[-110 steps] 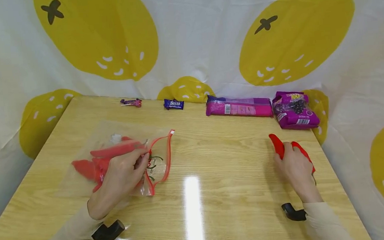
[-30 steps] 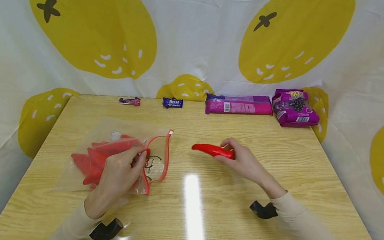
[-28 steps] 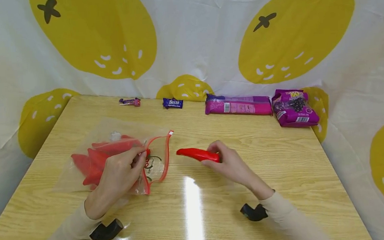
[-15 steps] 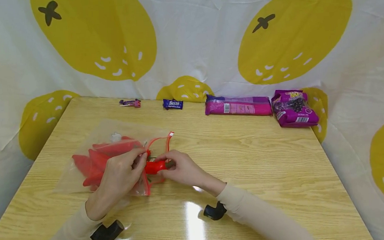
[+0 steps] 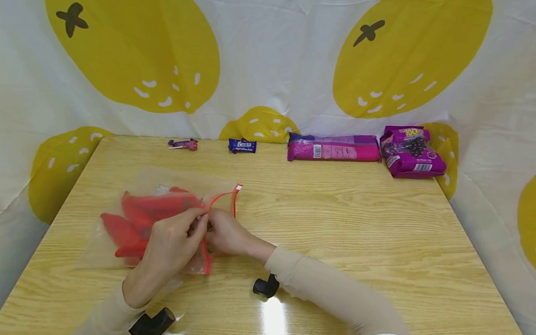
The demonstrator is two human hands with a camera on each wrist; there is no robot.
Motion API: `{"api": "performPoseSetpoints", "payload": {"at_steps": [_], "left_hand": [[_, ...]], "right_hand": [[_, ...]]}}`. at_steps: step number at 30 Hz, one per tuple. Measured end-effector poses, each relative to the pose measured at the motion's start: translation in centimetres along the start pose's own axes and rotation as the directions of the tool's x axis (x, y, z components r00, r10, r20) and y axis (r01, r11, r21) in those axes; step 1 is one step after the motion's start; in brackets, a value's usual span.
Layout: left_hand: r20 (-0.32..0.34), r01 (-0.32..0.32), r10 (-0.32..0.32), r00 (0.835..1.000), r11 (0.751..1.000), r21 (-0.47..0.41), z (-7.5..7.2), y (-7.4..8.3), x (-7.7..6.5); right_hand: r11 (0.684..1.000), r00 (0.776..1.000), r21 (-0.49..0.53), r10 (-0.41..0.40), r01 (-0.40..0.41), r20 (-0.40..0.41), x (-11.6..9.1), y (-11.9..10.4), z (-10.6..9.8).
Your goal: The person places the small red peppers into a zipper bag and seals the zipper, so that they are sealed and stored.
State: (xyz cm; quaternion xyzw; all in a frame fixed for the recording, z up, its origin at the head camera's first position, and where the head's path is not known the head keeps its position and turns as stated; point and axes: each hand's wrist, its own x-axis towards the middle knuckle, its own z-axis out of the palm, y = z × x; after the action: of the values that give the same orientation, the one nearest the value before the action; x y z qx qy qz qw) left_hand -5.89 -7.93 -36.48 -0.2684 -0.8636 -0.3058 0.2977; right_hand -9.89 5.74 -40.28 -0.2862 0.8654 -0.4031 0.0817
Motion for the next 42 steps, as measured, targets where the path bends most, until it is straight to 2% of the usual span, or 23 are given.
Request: {"api": "performPoseSetpoints", "payload": {"at_steps": [2,4,6,7,9,11,13,14,15,17,21,22,24,27,28,29,30,32,35,37,39,42], "left_hand": [[-0.001,0.0,0.0,1.0,1.0,0.001,0.0,0.0,0.0],[0.001,-0.002,0.002,1.0,1.0,0.003,0.0,0.0,0.1],[0.003,-0.004,0.004,1.0,1.0,0.005,0.0,0.0,0.1],[0.006,-0.004,0.004,1.0,1.0,0.009,-0.1,0.0,0.2],[0.011,-0.002,0.002,1.0,1.0,0.013,-0.1,0.0,0.2],[0.019,0.004,-0.004,1.0,1.0,0.016,-0.2,0.1,0.2],[0.027,0.009,-0.009,1.0,1.0,0.019,-0.3,0.1,0.2],[0.031,0.008,-0.009,0.999,1.0,0.018,-0.3,0.1,0.1],[0.036,0.005,-0.006,0.999,1.0,0.018,-0.3,0.1,0.0],[0.038,-0.005,0.005,0.999,1.0,0.011,-0.3,0.1,-0.2],[0.031,-0.028,0.028,0.999,1.0,-0.01,-0.3,0.2,-0.2],[0.029,-0.031,0.032,0.999,0.999,-0.016,-0.3,0.2,-0.1],[0.031,-0.044,0.045,0.999,0.999,-0.021,-0.4,0.3,0.1],[0.048,-0.073,0.075,0.996,0.997,-0.031,-0.6,0.5,0.2],[0.057,-0.086,0.088,0.995,0.996,-0.037,-0.7,0.7,0.1],[0.062,-0.097,0.1,0.993,0.994,-0.045,-0.8,0.8,0.1],[0.066,-0.104,0.108,0.992,0.993,-0.055,-1.0,0.9,0.1],[0.063,-0.112,0.118,0.991,0.99,-0.088,-1.7,1.2,0.2],[0.014,-0.118,0.12,0.993,0.985,-0.128,-3.3,1.6,0.6],[-0.038,-0.14,0.135,0.99,0.977,-0.16,-4.5,1.9,1.0],[-0.071,-0.171,0.16,0.984,0.967,-0.187,-5.8,2.3,1.5],[-0.068,-0.239,0.229,0.971,0.929,-0.284,-7.5,3.0,2.1]], "right_hand": [[0.999,0.999,0.031,-0.016,0.015,0.037,-0.2,-0.1,-0.4],[0.998,0.999,0.032,-0.048,0.047,0.021,-0.5,0.1,-1.2],[0.992,0.99,-0.038,-0.124,0.122,-0.066,-0.9,0.6,-2.4],[0.981,0.976,-0.104,-0.177,0.165,-0.123,-1.1,0.9,-3.2],[0.925,0.931,-0.297,-0.304,0.238,-0.2,-1.2,2.0,-4.8],[0.823,0.895,-0.491,-0.412,0.284,-0.173,-1.1,3.3,-6.5],[0.709,0.887,-0.623,-0.459,0.33,-0.053,-1.0,4.6,-7.6],[0.661,0.886,-0.658,-0.463,0.361,0.021,-0.9,5.2,-7.9],[0.625,0.883,-0.675,-0.461,0.391,0.085,-0.9,5.7,-8.1],[0.588,0.874,-0.683,-0.458,0.433,0.16,-1.1,6.1,-8.1],[0.545,0.821,-0.674,-0.546,0.498,0.166,-1.7,5.5,-8.1],[0.533,0.818,-0.685,-0.551,0.497,0.166,-1.7,5.1,-8.1],[0.51,0.831,-0.717,-0.528,0.476,0.176,-1.7,4.6,-8.1],[0.445,0.853,-0.79,-0.489,0.421,0.179,-1.4,4.8,-8.0],[0.426,0.853,-0.808,-0.494,0.408,0.171,-1.3,5.1,-8.1],[0.412,0.842,-0.815,-0.515,0.407,0.16,-1.4,5.2,-8.2],[0.409,0.823,-0.813,-0.549,0.415,0.144,-1.5,5.2,-8.4],[0.43,0.77,-0.779,-0.63,0.456,0.102,-2.0,4.5,-9.3],[0.507,0.695,-0.667,-0.718,0.546,0.023,-3.2,2.0,-11.4],[0.551,0.663,-0.6,-0.748,0.581,-0.045,-4.1,-0.2,-13.0],[0.582,0.645,-0.559,-0.757,0.591,-0.107,-5.1,-2.3,-14.5],[0.642,0.653,-0.516,-0.733,0.567,-0.194,-6.5,-5.1,-16.4]]}}
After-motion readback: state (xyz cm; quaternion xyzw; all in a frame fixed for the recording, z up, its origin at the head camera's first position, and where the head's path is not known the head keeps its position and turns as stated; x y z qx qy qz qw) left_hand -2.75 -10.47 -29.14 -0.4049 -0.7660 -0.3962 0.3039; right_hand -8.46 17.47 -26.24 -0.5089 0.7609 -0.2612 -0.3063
